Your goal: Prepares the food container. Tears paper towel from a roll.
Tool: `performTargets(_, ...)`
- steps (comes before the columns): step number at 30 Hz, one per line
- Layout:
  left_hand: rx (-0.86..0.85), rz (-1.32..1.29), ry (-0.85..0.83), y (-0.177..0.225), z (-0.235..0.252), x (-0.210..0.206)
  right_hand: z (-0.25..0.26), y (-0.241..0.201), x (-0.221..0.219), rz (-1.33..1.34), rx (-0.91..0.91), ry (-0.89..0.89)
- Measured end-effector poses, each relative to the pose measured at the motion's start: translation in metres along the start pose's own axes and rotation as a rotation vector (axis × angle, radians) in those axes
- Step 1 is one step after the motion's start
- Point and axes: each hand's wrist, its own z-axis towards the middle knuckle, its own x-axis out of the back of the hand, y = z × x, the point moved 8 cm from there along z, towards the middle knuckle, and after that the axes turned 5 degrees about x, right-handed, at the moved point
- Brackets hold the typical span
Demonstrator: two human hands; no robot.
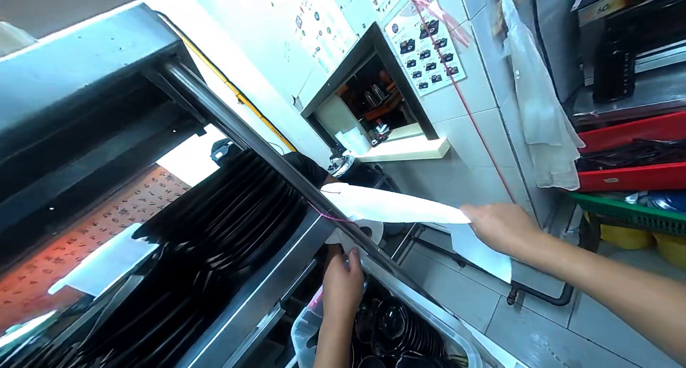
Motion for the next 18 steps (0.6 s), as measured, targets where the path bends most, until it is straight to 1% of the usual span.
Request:
performTargets(5,-0.007,0.082,0.095,0.008,-0.005,-0.002,-0.021,0.0,-0.01,-0.007,0.012,0.046)
performTargets(7,0.007,0.107,0.107,0.008,-0.005,-0.002,-0.026,-0.001,-0.014,-0.017,0.017,0.076)
performTargets(11,0.043,0.173,0.109,0.011,-0.007,0.001,-0.035,-0.008,-0.018,-0.023,0.004,0.045)
performTargets(16,0.079,0.181,0.088,0.01,-0.006,-0.005,-0.062,-0.031,-0.034,0.045,0.021,-0.163)
performTargets(18,0.087,0.161,0.11,0.009,-0.006,-0.009,-0.072,-0.032,-0.038,0.073,0.012,-0.184)
